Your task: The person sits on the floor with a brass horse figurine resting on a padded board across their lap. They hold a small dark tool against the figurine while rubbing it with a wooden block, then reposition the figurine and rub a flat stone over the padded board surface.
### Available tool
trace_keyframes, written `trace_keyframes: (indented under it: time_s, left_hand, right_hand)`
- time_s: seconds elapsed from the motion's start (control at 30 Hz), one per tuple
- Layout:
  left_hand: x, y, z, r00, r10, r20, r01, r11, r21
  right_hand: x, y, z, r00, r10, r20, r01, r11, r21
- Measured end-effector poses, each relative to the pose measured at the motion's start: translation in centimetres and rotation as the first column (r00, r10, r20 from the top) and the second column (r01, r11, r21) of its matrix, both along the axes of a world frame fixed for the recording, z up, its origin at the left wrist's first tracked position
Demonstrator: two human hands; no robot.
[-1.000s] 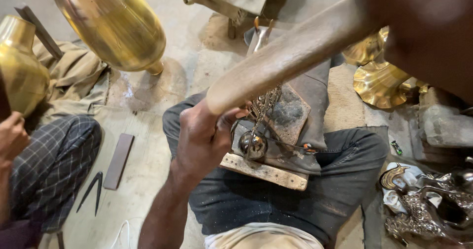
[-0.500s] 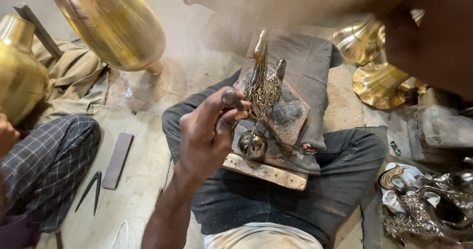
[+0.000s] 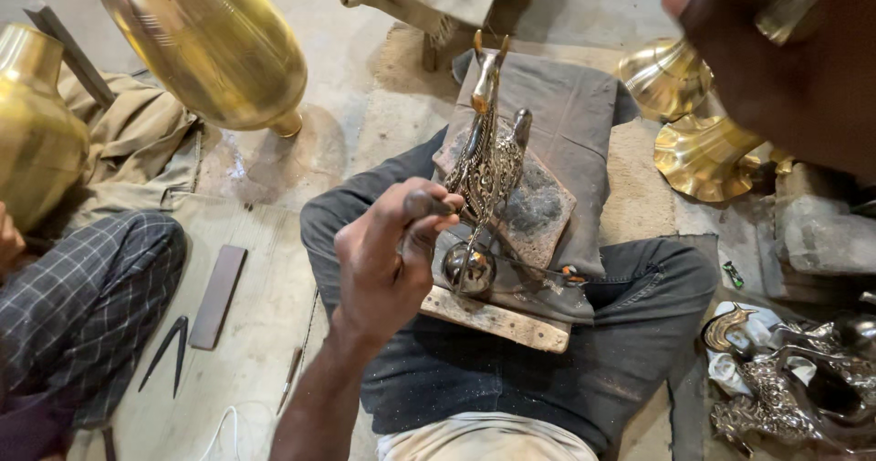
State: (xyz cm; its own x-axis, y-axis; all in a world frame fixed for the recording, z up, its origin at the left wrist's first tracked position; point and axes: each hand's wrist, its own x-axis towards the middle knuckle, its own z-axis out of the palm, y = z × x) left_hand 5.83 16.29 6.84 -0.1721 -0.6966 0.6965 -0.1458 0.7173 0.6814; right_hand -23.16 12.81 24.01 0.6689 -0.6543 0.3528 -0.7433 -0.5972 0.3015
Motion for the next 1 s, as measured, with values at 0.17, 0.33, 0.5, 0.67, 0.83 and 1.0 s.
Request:
trace_keyframes:
  time_s: [0.17,0.33,0.5,0.67,0.83,1.0]
  left_hand:
    - [-0.1,-0.1,-1.4,0.999,0.04,-0.025,-0.041,0.997,-0.066]
    - [0.1,-0.3,-3.5,0.999,0.044,-0.03,-0.047,0.992,-0.116]
    - [0.5,-0.1,-4.8,0.999,0.03,0.017,-0.031,0.999,0.043]
    - [0.8,-0.3,-3.8,0.991,-0.026,-0.133,0.026,1.0,0.001]
    - [2.0,-0.5,-2.3,0.835,0.025,-0.549,0.141,0.956,0.257]
    - [3.5,-0.7,-2.4,0.887,0.081,-0.455,0.114,0.916,0.384]
  right_hand:
    - [1.2,0.6,0.6,0.996,0.018,-0.085,-0.022,0.999,-0.045]
    - [2.2,0.8,1.6,0.987,0.032,-0.16,-0.045,0.996,-0.082]
    - [3.1,1.3,1.8,0.982,-0.032,-0.185,0.019,0.998,-0.068]
    - [0.3,1.6,-0.4,0.983,-0.087,-0.159,0.069,0.991,-0.113]
    - [-6.7,0.9,-9.4,0.812,-0.568,0.134,0.479,0.78,0.401]
    - [-11.5,3.9,-25.6,0.482,-0.8,-0.356,0.646,0.051,0.762]
